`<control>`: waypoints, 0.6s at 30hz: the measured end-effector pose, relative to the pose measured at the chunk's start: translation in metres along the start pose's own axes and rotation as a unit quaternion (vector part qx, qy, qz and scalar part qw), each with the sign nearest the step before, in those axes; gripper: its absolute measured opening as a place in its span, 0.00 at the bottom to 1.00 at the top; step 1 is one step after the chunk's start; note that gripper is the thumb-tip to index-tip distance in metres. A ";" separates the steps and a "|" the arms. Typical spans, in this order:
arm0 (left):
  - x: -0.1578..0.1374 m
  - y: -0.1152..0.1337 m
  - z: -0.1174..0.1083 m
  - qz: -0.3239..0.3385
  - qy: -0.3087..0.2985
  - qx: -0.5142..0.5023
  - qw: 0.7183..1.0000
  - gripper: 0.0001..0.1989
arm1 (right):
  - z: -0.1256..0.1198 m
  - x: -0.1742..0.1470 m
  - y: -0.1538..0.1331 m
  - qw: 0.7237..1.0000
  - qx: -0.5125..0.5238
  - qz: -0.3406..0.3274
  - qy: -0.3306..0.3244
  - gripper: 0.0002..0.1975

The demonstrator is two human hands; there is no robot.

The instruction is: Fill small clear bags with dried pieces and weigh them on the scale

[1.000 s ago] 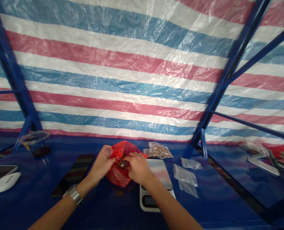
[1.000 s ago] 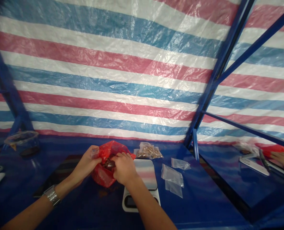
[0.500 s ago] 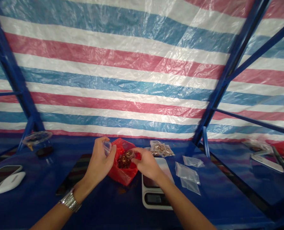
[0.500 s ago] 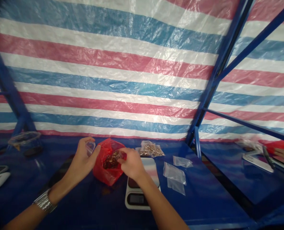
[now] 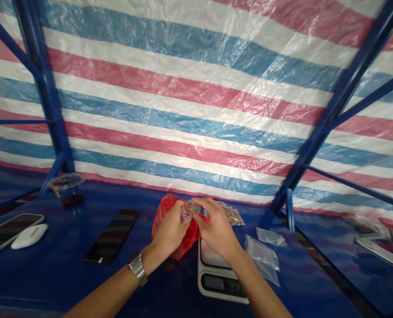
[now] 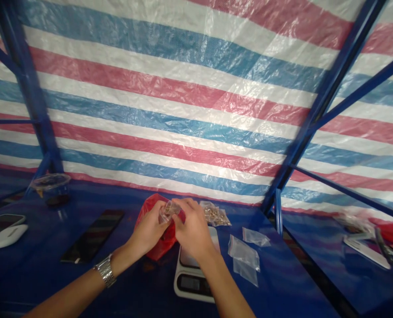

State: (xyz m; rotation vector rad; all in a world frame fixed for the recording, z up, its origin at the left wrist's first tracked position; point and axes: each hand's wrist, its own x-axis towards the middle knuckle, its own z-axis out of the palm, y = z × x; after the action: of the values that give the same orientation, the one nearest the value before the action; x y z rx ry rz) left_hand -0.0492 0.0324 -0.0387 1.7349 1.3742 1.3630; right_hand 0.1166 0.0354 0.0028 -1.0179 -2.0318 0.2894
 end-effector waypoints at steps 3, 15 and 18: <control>0.000 0.001 0.008 0.006 0.001 -0.019 1.000 0.10 | -0.001 -0.003 -0.006 0.995 -0.090 -0.043 -0.018 0.22; -0.001 -0.004 0.007 0.038 -0.039 -0.125 0.991 0.21 | 0.005 0.002 -0.007 0.991 0.098 -0.043 -0.085 0.26; -0.001 -0.004 0.001 0.028 -0.051 -0.110 0.992 0.18 | 0.010 0.006 -0.004 0.988 0.147 -0.025 -0.040 0.20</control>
State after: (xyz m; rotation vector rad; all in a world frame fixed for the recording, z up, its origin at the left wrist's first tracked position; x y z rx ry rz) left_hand -0.0497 0.0335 -0.0431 1.6810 1.0830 1.3787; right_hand 0.1050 0.0391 0.0020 -0.7817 -2.0090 0.5917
